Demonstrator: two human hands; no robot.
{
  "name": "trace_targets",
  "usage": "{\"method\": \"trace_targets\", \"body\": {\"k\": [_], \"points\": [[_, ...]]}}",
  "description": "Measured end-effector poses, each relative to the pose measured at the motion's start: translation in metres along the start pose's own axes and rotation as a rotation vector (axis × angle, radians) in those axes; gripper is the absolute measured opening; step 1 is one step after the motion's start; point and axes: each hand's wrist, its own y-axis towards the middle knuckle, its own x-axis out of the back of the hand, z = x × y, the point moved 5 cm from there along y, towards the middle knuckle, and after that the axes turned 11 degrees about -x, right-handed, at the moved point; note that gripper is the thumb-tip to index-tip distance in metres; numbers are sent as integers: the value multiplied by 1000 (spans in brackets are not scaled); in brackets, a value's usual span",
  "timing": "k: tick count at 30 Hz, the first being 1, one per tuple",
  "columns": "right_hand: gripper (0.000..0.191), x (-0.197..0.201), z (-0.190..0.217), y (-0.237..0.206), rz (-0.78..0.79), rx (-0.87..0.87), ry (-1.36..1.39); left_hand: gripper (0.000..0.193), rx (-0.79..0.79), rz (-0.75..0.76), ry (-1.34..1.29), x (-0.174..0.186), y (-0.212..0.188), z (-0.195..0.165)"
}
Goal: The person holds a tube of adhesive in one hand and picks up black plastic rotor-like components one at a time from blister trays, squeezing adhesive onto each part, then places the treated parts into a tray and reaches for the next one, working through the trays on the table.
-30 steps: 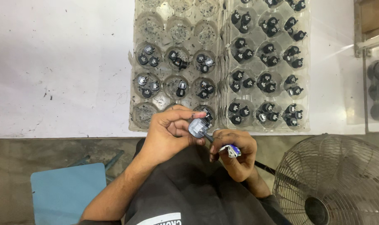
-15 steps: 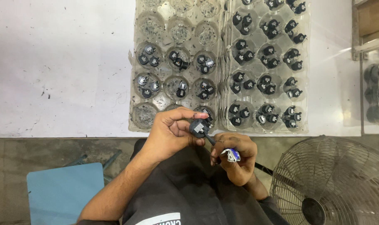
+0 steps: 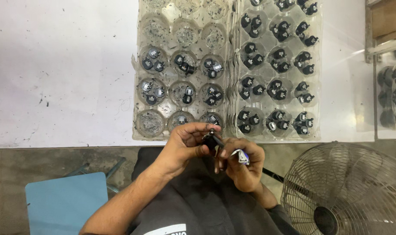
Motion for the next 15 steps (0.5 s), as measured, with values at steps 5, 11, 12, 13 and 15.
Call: {"method": "trace_targets", "body": {"k": [5, 11, 12, 13, 15], "points": [[17, 6, 2, 3, 30, 36, 50, 53, -13, 32, -21, 1, -2, 4], [27, 3, 5, 12, 82, 59, -66, 53, 7, 17, -23, 6, 0, 2], [29, 2, 6, 13, 105, 69, -83, 54, -2, 32, -3, 6, 1, 1], [29, 3, 5, 14, 92, 59, -91, 55, -11, 47, 18, 6, 2, -1], [28, 4, 4, 16, 65, 35, -106, 55, 12, 32, 1, 8, 3, -1]]}}
